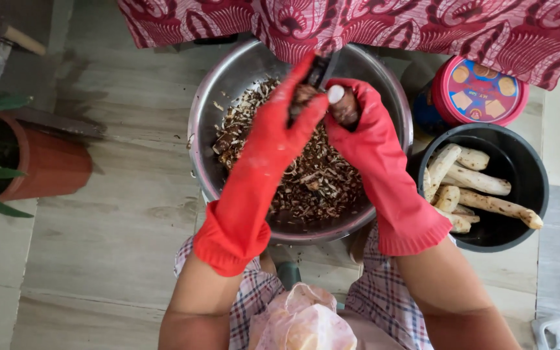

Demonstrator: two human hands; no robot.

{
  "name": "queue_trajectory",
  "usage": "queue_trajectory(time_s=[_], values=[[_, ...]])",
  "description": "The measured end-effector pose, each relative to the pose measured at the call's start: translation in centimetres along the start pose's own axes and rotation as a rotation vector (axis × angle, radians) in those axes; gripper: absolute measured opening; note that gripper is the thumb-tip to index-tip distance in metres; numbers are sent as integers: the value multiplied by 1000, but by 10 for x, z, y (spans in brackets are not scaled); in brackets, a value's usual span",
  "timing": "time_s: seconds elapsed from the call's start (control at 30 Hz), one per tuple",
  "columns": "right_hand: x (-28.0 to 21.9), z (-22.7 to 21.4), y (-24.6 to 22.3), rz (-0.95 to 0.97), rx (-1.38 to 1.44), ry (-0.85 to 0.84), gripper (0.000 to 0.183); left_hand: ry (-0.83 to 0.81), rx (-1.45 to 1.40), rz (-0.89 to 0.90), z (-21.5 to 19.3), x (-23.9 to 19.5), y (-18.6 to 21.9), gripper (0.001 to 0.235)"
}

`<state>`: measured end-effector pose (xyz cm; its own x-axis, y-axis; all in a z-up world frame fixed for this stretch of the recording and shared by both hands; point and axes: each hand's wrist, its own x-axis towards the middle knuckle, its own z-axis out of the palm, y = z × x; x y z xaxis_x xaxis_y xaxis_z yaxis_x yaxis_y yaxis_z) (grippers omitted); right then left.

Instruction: The person sits on the floor and peels long, white root vegetables using a peeler. The peels fall into a large metal bowl placed between their legs, while the peeled vegetables are placed into a black bowl to the right.

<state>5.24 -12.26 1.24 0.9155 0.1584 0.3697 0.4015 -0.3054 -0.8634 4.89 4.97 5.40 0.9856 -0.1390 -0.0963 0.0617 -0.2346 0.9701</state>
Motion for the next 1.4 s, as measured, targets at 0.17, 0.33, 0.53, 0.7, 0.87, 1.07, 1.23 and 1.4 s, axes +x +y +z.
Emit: queue_trajectory(time_s=[0.17,0.33,0.53,0.7,0.87,1.07,1.23,1.4], values=[[11,-4,-23,309,412,43,50,146,589,62,-28,-4,-5,93],[23,-14,-24,654,1021,318,58,253,850,-87,-31,7,-33,57],[27,-15,29,764,1668,336,14,109,359,135,-5,-2,-8,102],[21,-12,31,1029,1344,321,26,55,326,345,28,-4,-12,120],[21,-19,30,1061,1321,258,21,9,417,330,41,-4,-9,107],[21,-26,44,1119,1234,272,19,36,642,371,48,-2,-10,116],[14,-24,52,941,1213,359,17,18,640,356,56,-4,-12,107],[11,-26,58,954,1236,411,17,-58,469,358,61,-2,-21,102]])
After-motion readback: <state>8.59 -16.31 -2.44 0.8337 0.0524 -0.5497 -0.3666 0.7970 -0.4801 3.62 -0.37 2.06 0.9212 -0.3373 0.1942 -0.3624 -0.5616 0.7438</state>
